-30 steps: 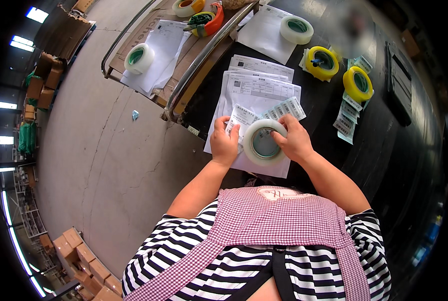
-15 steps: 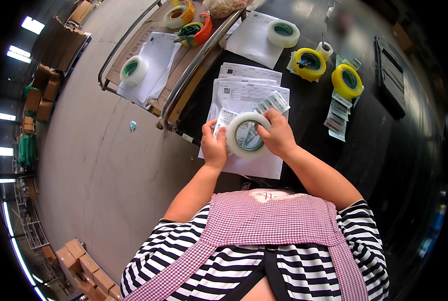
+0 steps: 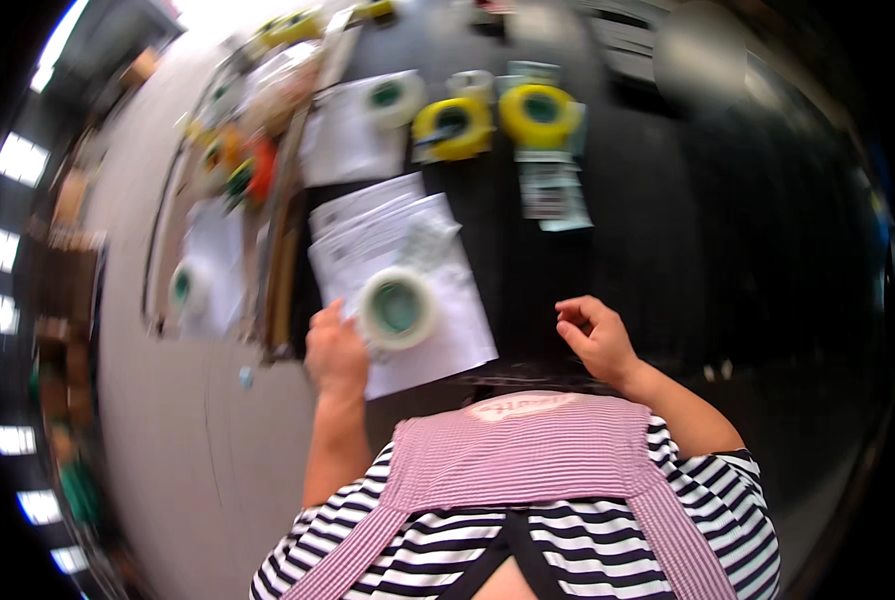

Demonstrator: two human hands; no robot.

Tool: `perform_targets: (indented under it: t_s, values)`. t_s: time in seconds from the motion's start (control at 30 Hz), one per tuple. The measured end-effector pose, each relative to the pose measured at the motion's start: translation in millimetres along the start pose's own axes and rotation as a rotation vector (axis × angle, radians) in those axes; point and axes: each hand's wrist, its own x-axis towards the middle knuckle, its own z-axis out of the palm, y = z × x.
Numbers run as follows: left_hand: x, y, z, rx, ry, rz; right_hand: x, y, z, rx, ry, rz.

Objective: The person organizes printed labels, picks up a roll of tape, and then moves to a separate area to organize and stack gray plastic packaging bags on a table.

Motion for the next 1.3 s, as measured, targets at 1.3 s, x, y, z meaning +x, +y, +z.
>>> perform_targets:
  t_s: [1.3]
  values:
    - [-356.4,814.8,131.9,-0.571,-1.119,1.132,-547.9,344.4,-421.6,0.428,0.909,0.572]
